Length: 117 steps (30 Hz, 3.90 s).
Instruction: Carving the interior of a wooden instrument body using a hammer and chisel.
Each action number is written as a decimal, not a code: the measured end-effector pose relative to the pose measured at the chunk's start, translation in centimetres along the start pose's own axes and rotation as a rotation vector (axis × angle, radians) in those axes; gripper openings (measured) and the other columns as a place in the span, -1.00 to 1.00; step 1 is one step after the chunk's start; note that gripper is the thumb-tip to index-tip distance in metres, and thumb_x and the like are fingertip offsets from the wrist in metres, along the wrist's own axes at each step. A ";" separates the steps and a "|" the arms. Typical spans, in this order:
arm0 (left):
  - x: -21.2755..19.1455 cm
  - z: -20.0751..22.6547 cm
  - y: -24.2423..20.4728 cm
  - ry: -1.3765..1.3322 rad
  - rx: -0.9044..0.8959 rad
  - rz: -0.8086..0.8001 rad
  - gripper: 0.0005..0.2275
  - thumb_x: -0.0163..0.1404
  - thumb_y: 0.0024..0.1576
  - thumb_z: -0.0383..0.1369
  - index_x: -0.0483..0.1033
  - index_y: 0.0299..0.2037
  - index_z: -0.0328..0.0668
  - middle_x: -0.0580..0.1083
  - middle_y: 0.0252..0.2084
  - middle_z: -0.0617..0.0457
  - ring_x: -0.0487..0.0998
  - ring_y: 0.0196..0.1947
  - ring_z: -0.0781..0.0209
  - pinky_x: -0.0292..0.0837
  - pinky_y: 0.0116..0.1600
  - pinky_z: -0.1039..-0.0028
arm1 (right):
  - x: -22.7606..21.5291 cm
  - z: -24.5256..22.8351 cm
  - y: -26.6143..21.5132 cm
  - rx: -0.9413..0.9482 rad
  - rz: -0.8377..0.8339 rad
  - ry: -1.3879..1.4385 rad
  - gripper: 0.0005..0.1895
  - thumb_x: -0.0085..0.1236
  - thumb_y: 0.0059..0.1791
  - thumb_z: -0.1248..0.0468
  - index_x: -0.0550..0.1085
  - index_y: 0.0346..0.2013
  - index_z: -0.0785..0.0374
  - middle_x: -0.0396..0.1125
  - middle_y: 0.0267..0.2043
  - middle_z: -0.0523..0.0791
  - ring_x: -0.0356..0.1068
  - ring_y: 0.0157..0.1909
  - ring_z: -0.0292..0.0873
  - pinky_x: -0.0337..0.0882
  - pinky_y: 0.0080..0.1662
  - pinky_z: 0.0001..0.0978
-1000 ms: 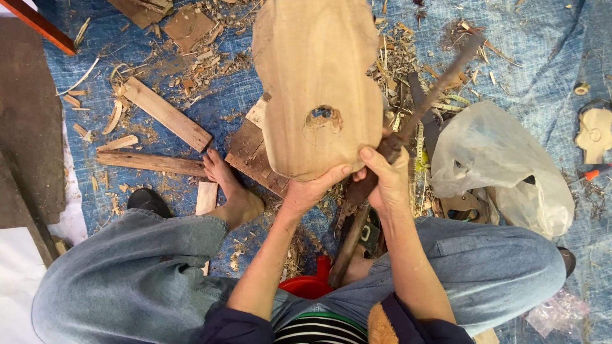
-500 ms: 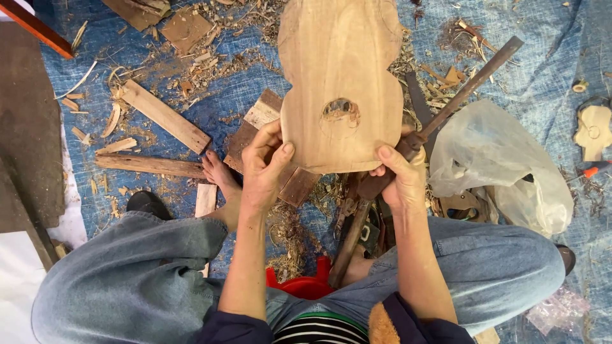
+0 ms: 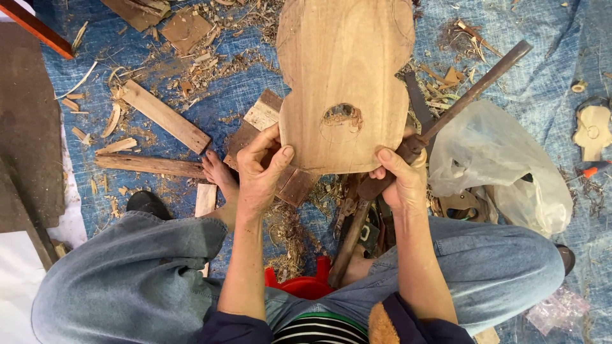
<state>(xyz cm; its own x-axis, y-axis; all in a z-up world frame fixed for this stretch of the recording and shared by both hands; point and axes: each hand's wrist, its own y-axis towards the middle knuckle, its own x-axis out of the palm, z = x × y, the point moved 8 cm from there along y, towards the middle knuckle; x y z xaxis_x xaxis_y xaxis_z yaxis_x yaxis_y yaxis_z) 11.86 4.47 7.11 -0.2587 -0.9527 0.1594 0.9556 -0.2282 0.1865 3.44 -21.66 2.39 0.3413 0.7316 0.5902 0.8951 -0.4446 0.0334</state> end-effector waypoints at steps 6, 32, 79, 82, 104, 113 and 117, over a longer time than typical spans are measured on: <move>0.0 0.0 -0.1 -0.001 -0.001 0.007 -0.65 0.15 0.16 -0.42 0.52 0.15 -0.35 0.48 -0.29 0.03 0.37 -0.22 0.35 0.40 -0.11 0.47 | -0.3 0.3 -0.2 -0.002 0.026 0.041 -0.64 0.25 -0.10 0.51 0.40 -0.06 0.23 0.39 -0.50 0.09 0.36 -0.72 -0.12 0.54 -0.53 -0.28; 0.0 0.8 0.1 0.015 -0.002 0.009 -0.67 0.16 0.17 -0.40 0.53 0.12 -0.35 0.52 -0.28 0.00 0.38 -0.24 0.35 0.38 -0.12 0.49 | -0.3 0.8 -0.3 0.031 0.031 0.044 -0.59 0.23 -0.08 0.52 0.38 0.00 0.20 0.37 -0.53 0.12 0.35 -0.72 -0.12 0.51 -0.54 -0.29; -1.7 -12.3 -1.9 -0.547 -0.489 0.384 -0.55 0.28 0.08 -0.35 0.44 0.17 -0.10 0.51 0.05 -0.09 0.53 -0.05 -0.01 0.54 0.09 0.10 | 1.5 6.2 -0.1 0.218 0.193 -0.204 -0.65 0.44 -0.14 0.41 0.44 -0.16 0.21 0.44 -0.46 -0.01 0.35 -0.65 -0.28 0.49 -0.53 -0.43; -5.1 -14.4 -2.2 -0.590 -0.508 0.541 -0.58 0.30 0.05 -0.36 0.39 0.07 -0.13 0.49 -0.02 -0.02 0.59 -0.09 0.01 0.62 0.01 0.14 | 0.9 7.0 0.3 0.230 0.175 -0.237 -0.60 0.45 -0.16 0.44 0.47 -0.11 0.22 0.41 -0.48 -0.04 0.36 -0.67 -0.26 0.50 -0.54 -0.39; -14.1 -29.1 -4.9 -0.736 -0.499 0.809 -0.54 0.34 0.07 -0.39 0.42 0.13 -0.03 0.49 0.04 -0.18 0.57 0.03 -0.27 0.45 0.10 -0.32 | -8.8 10.9 0.3 0.359 0.547 -0.361 -0.76 0.37 -0.12 0.34 0.57 -0.18 0.18 0.35 -0.47 -0.13 0.38 -0.65 -0.25 0.52 -0.58 -0.43; -13.4 -36.7 -8.1 -0.860 -0.577 0.932 -0.36 0.34 0.11 -0.39 0.24 0.35 0.07 0.20 0.37 -0.25 0.09 0.40 -0.51 -0.17 0.36 -0.46 | -14.4 10.4 -0.5 0.379 0.683 -0.335 -0.77 0.36 -0.11 0.32 0.54 -0.19 0.14 0.31 -0.53 -0.14 0.41 -0.62 -0.24 0.56 -0.54 -0.39; -12.0 -33.3 -8.7 -0.671 -0.673 0.913 -0.31 0.35 0.09 -0.38 0.15 0.36 -0.01 0.26 0.31 -0.29 0.24 0.30 -0.57 0.04 0.31 -0.49 | -15.4 10.7 -0.8 0.382 0.692 -0.330 -0.77 0.36 -0.12 0.31 0.55 -0.20 0.11 0.29 -0.55 -0.14 0.41 -0.63 -0.23 0.56 -0.55 -0.38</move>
<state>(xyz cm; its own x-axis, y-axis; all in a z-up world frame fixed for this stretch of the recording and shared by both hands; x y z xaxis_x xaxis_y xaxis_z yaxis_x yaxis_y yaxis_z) 11.32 11.23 -28.72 0.6796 -0.5769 0.4531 0.6551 0.1994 -0.7287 0.52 -27.01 -15.34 0.8596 0.4988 0.1107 0.4694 -0.6853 -0.5567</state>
